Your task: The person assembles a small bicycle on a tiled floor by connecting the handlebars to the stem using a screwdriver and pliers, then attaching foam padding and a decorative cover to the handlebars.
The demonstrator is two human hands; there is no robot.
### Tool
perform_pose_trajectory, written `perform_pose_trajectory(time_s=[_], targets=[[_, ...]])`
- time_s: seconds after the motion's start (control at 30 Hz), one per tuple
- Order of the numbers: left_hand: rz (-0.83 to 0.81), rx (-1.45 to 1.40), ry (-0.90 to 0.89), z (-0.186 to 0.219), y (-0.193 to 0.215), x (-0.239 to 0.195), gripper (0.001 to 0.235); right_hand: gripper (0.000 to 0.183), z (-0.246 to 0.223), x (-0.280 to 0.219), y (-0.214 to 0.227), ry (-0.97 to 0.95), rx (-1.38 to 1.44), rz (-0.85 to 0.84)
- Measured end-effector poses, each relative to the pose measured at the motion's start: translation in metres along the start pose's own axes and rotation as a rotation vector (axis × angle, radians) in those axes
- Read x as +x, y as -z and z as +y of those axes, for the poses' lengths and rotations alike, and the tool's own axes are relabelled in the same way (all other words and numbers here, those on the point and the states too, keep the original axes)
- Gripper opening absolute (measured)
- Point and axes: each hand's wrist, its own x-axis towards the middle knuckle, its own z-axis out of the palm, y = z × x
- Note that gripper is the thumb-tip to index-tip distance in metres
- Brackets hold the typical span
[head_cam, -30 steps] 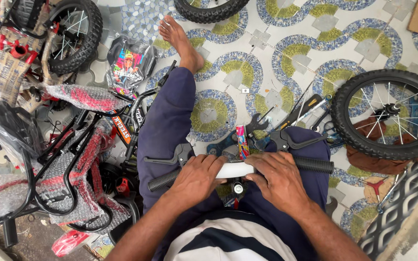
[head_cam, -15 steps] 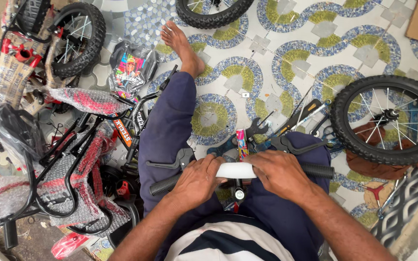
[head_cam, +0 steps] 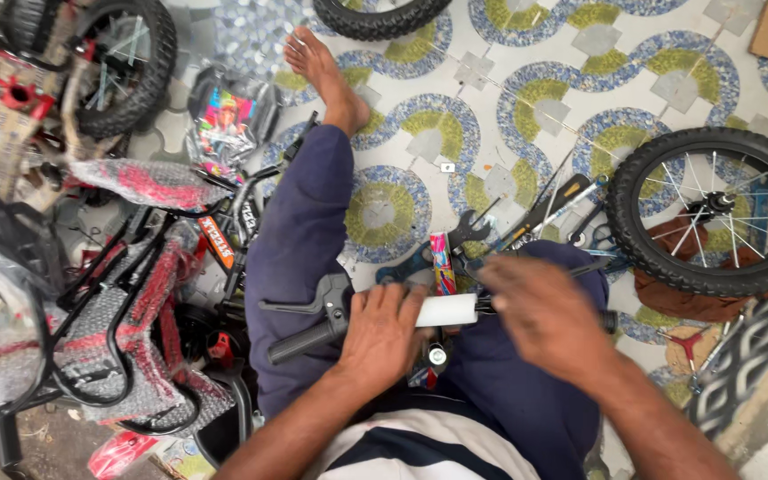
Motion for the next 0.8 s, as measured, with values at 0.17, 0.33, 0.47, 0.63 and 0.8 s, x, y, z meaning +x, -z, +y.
perform_pose_trajectory(time_s=[0.17, 0.33, 0.47, 0.63, 0.8], targets=[[-0.222, -0.209, 0.069, -0.018, 0.017, 0.002, 0.067, 0.028, 0.064, -0.058, 0.036, -0.625, 0.001, 0.595], [-0.241, -0.032, 0.01, -0.016, 0.004, 0.0, 0.057, 0.029, 0.208, -0.12, -0.001, -1.157, -0.042, 0.403], [0.083, 0.085, -0.123, -0.006, 0.021, -0.001, 0.065, 0.03, 0.307, -0.13, -0.057, -1.264, -0.095, 0.13], [-0.068, -0.15, 0.004, -0.013, 0.024, -0.008, 0.061, 0.03, 0.366, -0.118, -0.106, -1.288, -0.151, -0.005], [0.074, 0.064, -0.113, -0.017, 0.0, -0.023, 0.055, 0.031, 0.387, -0.11, -0.123, -1.293, -0.111, 0.029]])
